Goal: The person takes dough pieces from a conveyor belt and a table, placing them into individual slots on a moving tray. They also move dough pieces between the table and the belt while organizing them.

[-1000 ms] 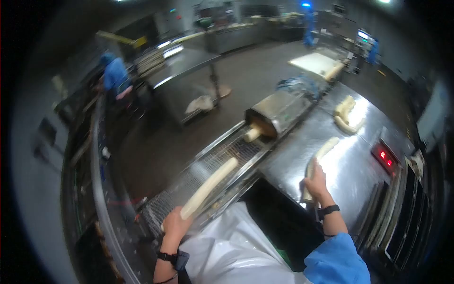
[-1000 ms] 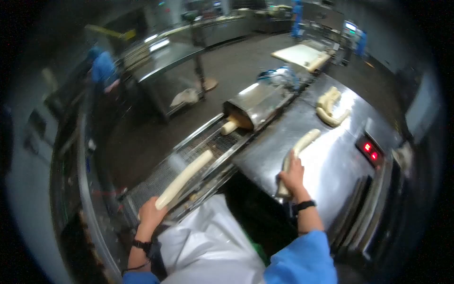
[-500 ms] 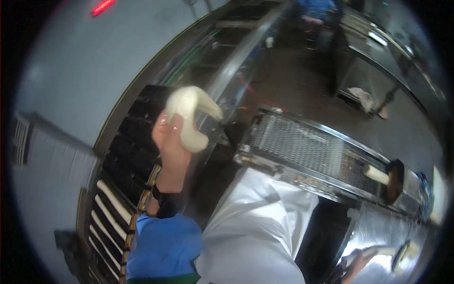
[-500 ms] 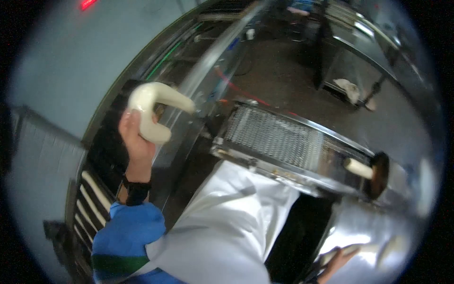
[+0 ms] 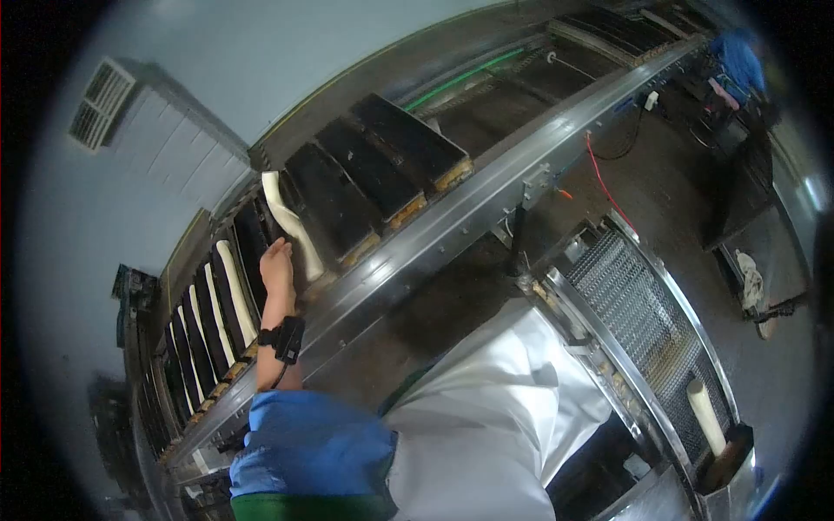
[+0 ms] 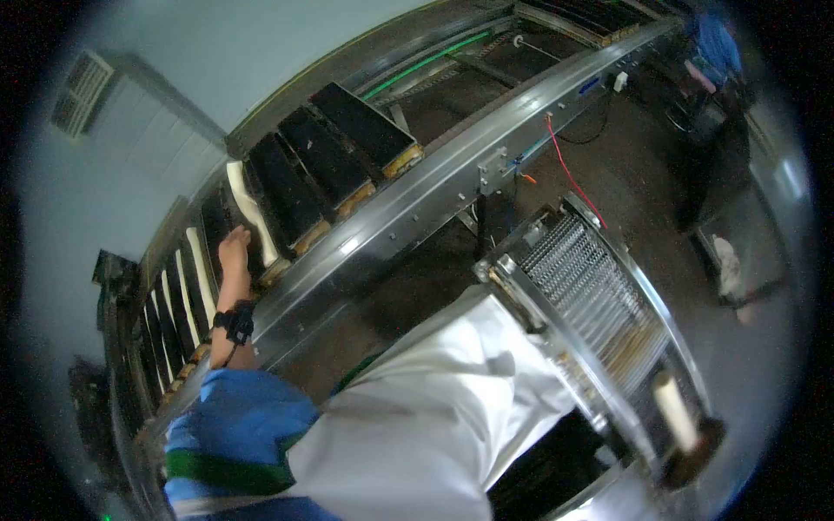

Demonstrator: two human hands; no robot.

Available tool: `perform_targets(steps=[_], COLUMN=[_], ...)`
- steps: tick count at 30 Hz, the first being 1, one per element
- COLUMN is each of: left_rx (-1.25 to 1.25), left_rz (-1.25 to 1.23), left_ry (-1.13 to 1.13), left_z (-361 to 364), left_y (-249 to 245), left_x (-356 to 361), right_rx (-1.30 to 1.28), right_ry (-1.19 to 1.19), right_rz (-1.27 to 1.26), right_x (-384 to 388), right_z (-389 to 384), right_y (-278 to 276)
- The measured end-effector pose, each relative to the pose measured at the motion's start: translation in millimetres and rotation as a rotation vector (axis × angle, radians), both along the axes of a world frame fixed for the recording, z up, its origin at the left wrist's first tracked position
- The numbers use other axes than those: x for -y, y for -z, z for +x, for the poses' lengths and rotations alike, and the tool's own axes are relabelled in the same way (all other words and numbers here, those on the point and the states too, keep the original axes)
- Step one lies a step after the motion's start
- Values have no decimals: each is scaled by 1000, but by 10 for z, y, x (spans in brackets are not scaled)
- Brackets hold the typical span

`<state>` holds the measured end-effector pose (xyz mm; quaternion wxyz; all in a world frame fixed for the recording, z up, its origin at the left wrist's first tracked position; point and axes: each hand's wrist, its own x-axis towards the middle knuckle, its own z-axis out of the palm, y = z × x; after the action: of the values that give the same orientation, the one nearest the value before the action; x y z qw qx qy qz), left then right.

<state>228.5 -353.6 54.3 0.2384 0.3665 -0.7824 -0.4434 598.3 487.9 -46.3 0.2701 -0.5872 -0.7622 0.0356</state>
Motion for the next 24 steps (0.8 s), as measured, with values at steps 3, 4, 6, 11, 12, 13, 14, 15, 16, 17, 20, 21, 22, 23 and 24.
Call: perform_targets(steps=[3, 4, 6, 11, 12, 13, 14, 15, 16, 17, 20, 21, 22, 23, 24], left_rx=[-19, 152, 178, 335, 284, 285, 236, 189, 85, 79, 92, 88, 70, 51, 15], left_rz=[-6, -213, -162, -202, -237, -230, -177, -123, -21, -7, -18, -9, 38, 82, 60], left_ry=[-14, 50, 27, -71, -31, -33, 24, 83, 138, 138, 206, 214, 255, 296, 363], left_z=[-216, -382, -456, -283, -254, -238, -230, -237, -303, -342, -488, -551, -631, -704, -813], left_y=[-30, 295, 473, 478, 576, 519, 460, 441, 529, 624, 635, 636, 598, 589, 711], left_x=[-202, 92, 304, 49, 80, -32, -159, -225, -163, -144, -413, -508, -670, -778, -791], right_rx=[3, 2, -21, -130, -162, -191, -231, -279, -334, -387, -601, -667, -750, -839, -939], right_ry=[-56, -71, -108, -186, -205, -224, -242, -263, -283, -302, -378, -411, -459, -529, -621], right_rz=[-28, -35, -55, -126, -142, -157, -177, -195, -224, -250, -367, -406, -446, -494, -545], right_x=[-158, -191, -269, -324, -291, -247, -183, -82, 36, 158, 528, 656, 788, 880, 988], right_z=[-267, -344, -521, -832, -893, -941, -983, -1023, -1061, -1086, -1208, -1253, -1309, -1350, -1437], right_y=[-43, -80, -148, -303, -358, -423, -495, -570, -635, -704, -957, -1040, -1162, -1287, -1443])
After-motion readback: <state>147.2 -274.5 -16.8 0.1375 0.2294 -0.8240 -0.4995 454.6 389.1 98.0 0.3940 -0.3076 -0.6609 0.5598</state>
